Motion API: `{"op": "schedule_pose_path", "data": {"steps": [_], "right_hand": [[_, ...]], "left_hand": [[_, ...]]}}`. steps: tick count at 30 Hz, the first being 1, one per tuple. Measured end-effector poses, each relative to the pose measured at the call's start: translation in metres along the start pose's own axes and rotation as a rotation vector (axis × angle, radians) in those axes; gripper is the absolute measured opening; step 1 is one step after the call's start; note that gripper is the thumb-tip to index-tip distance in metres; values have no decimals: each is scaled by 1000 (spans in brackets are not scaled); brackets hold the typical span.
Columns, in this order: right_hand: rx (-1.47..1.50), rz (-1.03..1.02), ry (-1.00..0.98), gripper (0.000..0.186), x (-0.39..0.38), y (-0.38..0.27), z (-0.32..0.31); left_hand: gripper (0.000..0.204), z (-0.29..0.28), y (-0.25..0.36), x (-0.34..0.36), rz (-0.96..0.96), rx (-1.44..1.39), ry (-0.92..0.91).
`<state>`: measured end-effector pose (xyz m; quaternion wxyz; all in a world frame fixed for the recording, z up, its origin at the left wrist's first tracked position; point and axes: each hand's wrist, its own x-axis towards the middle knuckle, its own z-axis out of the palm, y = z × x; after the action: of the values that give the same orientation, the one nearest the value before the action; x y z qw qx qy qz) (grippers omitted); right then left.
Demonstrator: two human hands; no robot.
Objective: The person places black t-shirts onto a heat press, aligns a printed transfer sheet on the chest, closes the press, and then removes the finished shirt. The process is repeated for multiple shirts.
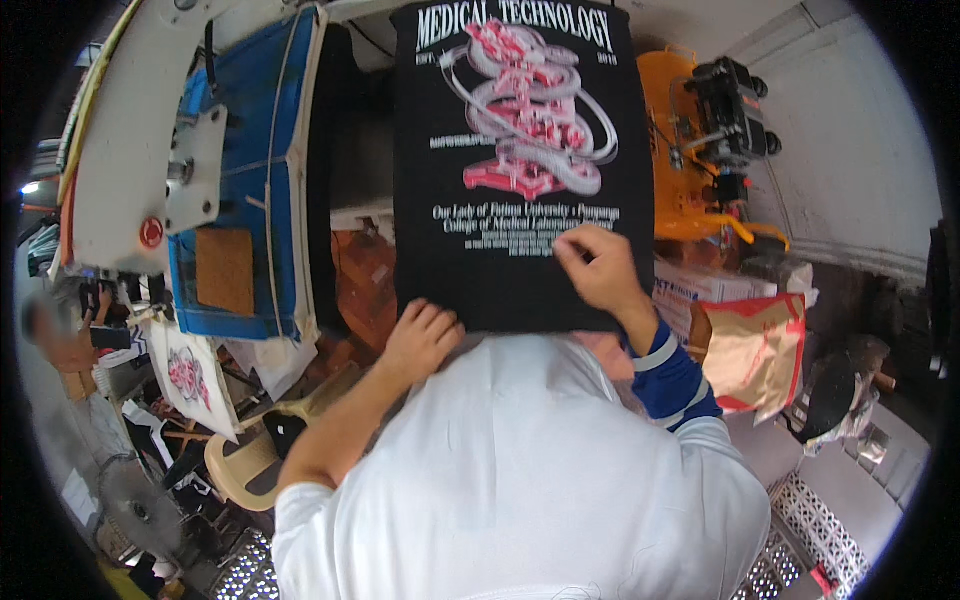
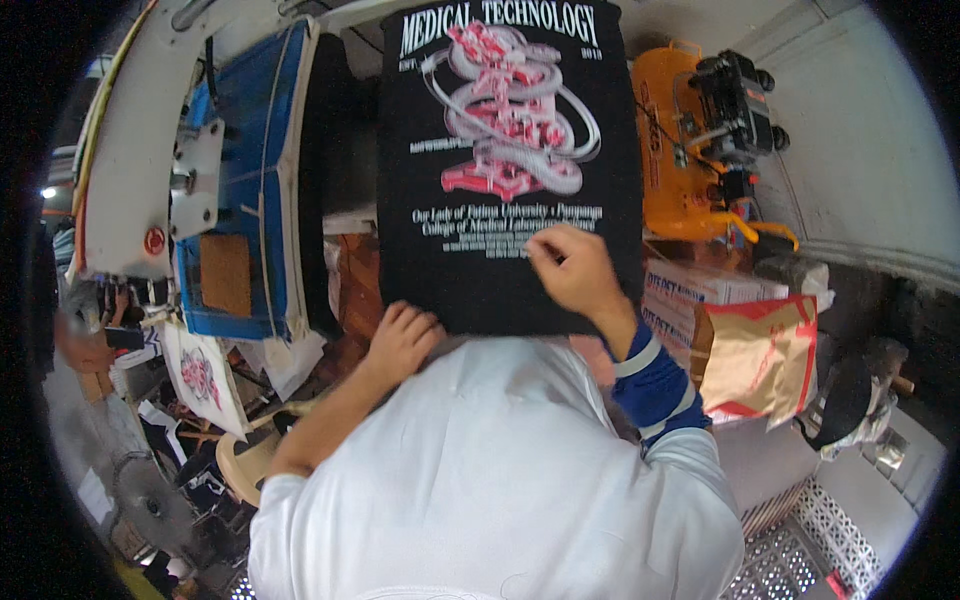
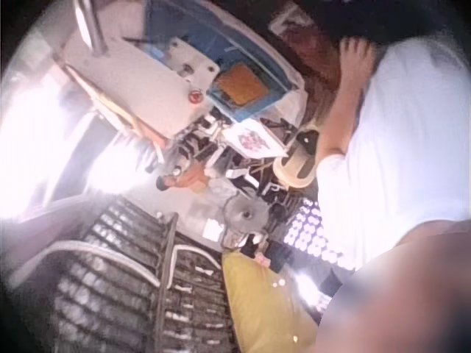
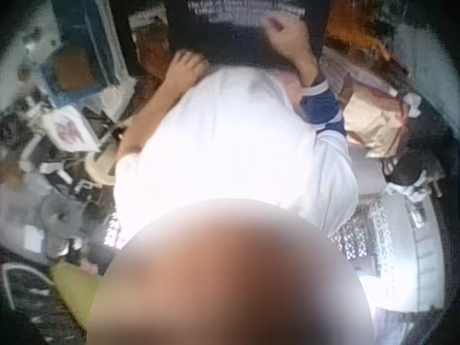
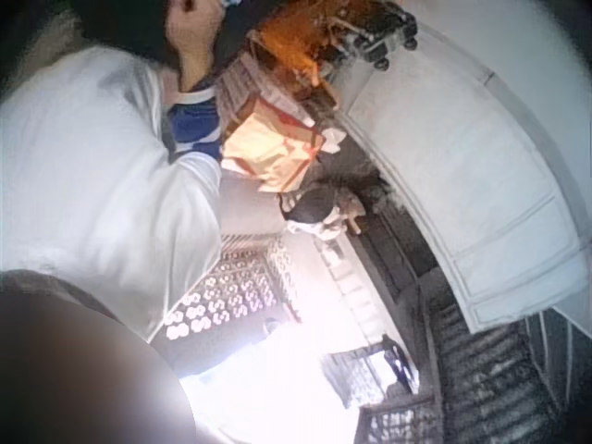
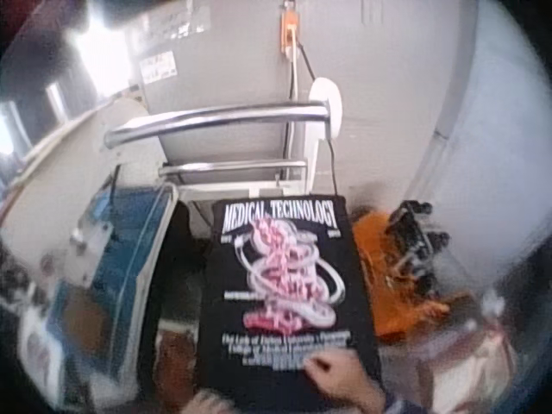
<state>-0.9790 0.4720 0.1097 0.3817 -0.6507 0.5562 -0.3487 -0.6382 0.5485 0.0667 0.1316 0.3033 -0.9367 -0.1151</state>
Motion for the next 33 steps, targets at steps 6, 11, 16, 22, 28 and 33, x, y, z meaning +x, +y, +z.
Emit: {"op": "schedule_pose_path", "data": {"steps": [6,11,16,22,28,33], "right_hand": [[-92,-244,-108,13,-88,-40,76],[-524,-350,129,27,-107,-51,95],[-528,-352,305,32,-103,-46,74],[-821,-315,476,35,-102,-32,27],[-321,92,604,21,-114,10,-29],[-405,74,449,19,-122,13,-29]], "left_hand": [[18,7,-10,3,44,-56,86],[17,-30,1,13,-151,-271,290],[26,-44,34,33,-199,-168,514],[31,-31,0,29,-338,86,521],[21,-34,-22,19,-405,-214,526],[21,-36,-27,7,-337,-88,399]]}}
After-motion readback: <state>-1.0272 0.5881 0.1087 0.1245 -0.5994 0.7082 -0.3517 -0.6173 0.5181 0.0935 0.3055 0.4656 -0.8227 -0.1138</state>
